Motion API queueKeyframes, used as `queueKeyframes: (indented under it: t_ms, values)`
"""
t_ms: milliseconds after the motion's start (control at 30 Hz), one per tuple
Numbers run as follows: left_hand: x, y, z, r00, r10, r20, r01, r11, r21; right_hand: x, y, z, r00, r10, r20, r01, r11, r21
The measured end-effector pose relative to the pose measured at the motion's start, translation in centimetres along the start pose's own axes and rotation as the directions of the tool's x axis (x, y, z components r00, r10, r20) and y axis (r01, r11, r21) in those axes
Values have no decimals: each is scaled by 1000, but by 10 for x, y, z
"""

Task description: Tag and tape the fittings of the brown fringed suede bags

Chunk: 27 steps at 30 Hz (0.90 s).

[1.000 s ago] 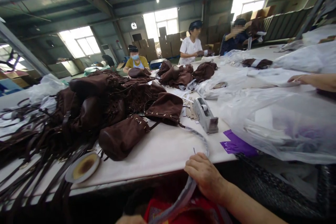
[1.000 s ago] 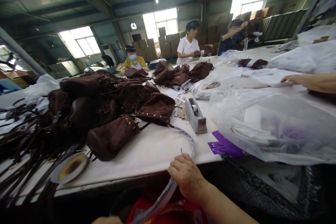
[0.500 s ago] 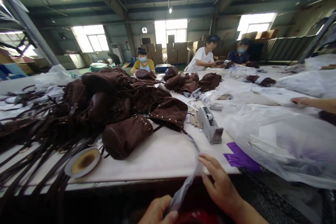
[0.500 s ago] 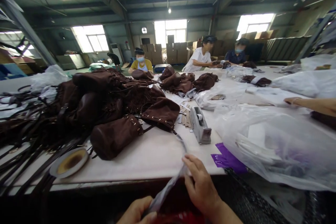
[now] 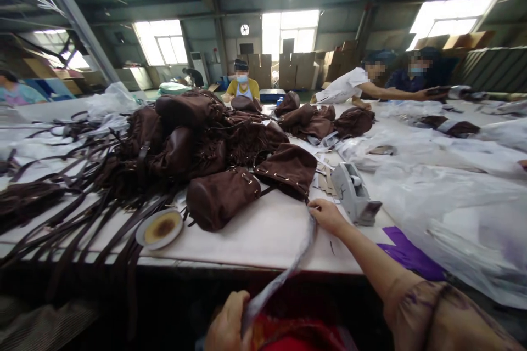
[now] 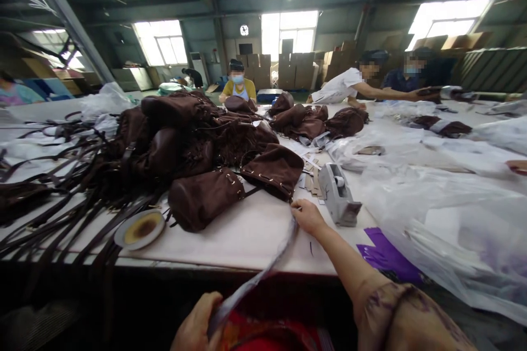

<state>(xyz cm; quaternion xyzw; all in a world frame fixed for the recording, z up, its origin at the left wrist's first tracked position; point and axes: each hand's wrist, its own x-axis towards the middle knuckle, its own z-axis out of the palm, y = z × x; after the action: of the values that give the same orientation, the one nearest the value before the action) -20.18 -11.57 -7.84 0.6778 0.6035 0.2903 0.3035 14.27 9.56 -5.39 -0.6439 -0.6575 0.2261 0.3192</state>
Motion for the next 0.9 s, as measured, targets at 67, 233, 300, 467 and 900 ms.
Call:
queueKeyframes:
  t_ms: [67,233,300,467,900]
  values:
    - [2,-3,-8,995,63,-75,-63,998,5,0,2,2,1000,5,-2,-5,1000,-21]
    - [20,11,-37,996,94,8,-94,994,63,0,7,2,997,47,-56,-51,996,-67]
    - [29,15,-47,988,21,151,-14,999,-47,3,9,1,995,55,-82,-61,995,-78]
    - [38,12,-56,839,-334,430,494,799,-343,13,12,2,986,96,-135,-106,992,-68]
    - [14,30,-40,847,-32,531,210,937,-279,22,16,18,958,85,-272,-103,993,-54]
